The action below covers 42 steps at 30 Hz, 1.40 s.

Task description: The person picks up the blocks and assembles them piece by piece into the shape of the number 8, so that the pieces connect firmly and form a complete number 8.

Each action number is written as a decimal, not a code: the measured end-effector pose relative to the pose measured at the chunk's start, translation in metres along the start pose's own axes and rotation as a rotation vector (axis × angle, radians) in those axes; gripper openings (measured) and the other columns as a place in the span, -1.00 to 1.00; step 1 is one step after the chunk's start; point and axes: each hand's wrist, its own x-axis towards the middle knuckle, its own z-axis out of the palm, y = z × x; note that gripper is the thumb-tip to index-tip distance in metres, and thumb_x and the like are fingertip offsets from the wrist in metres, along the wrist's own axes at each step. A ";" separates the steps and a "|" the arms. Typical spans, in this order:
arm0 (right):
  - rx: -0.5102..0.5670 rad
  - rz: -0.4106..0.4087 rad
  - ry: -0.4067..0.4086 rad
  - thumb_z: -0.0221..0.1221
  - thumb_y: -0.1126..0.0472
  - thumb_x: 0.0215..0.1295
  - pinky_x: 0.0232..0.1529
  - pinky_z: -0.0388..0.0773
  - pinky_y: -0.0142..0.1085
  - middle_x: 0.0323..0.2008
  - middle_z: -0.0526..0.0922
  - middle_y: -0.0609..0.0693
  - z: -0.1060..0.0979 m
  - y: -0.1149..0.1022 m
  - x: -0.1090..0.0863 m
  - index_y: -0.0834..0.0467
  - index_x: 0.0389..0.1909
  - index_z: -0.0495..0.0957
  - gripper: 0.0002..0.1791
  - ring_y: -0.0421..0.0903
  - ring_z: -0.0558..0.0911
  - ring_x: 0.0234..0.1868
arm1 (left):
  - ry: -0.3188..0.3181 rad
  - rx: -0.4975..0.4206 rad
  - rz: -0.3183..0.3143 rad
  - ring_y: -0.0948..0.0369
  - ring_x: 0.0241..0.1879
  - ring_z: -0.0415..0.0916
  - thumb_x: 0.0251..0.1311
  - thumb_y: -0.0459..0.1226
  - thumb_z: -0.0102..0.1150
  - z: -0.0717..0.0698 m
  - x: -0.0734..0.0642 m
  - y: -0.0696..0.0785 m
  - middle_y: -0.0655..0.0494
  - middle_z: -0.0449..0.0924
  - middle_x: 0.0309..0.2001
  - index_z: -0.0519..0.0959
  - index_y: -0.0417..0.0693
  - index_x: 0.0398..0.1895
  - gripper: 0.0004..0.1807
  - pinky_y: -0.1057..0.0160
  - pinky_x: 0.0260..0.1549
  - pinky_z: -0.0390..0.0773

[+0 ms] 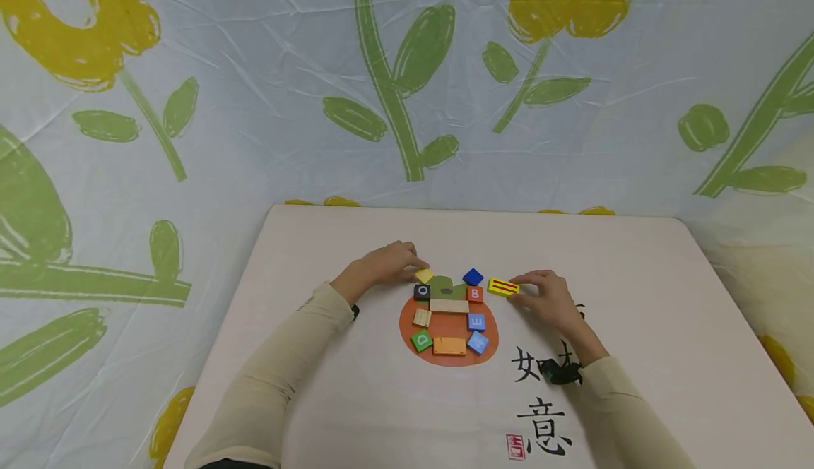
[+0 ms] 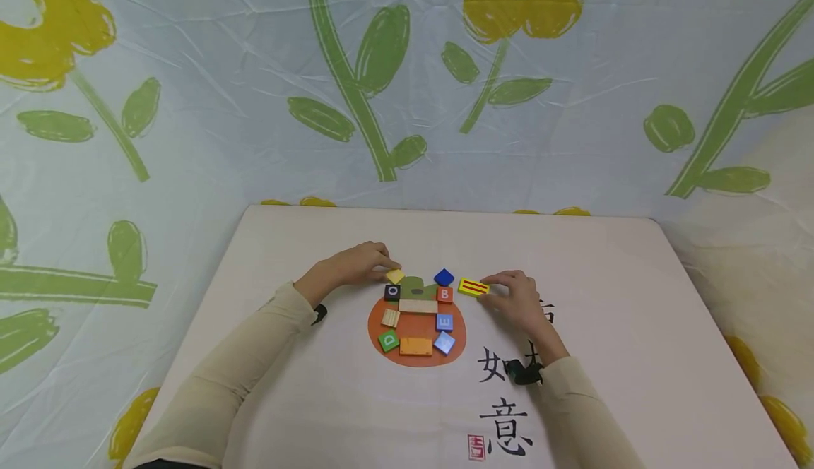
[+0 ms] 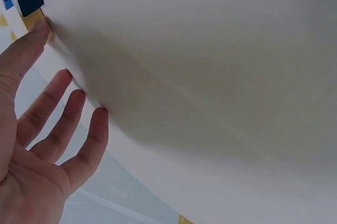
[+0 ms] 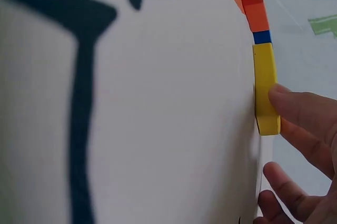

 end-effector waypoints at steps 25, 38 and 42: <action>0.133 -0.162 0.019 0.36 0.37 0.23 0.13 0.25 0.21 0.04 0.54 0.27 -0.001 -0.015 0.017 0.31 -0.04 0.68 -0.73 0.24 0.36 0.16 | 0.007 0.017 -0.007 0.11 -0.06 0.50 0.36 -0.17 0.26 0.003 -0.004 -0.003 -0.01 0.58 -0.01 0.63 0.03 0.22 -0.62 0.17 -0.02 0.48; 0.169 -0.218 -0.095 0.34 0.32 0.27 0.16 0.25 0.20 0.07 0.49 0.25 0.032 -0.056 0.055 0.28 -0.01 0.68 -0.72 0.20 0.36 0.15 | -0.022 -0.005 -0.046 0.12 -0.03 0.50 0.36 -0.16 0.26 0.002 0.001 0.001 0.01 0.56 0.01 0.61 0.11 0.24 -0.60 0.18 0.01 0.48; 0.141 -0.229 -0.113 0.34 0.28 0.29 0.15 0.28 0.21 0.07 0.49 0.26 0.041 -0.058 0.061 0.27 -0.02 0.69 -0.73 0.21 0.38 0.14 | -0.028 -0.005 -0.053 0.12 -0.02 0.49 0.36 -0.16 0.26 0.001 0.001 0.002 0.01 0.56 0.01 0.61 0.13 0.25 -0.60 0.18 0.01 0.48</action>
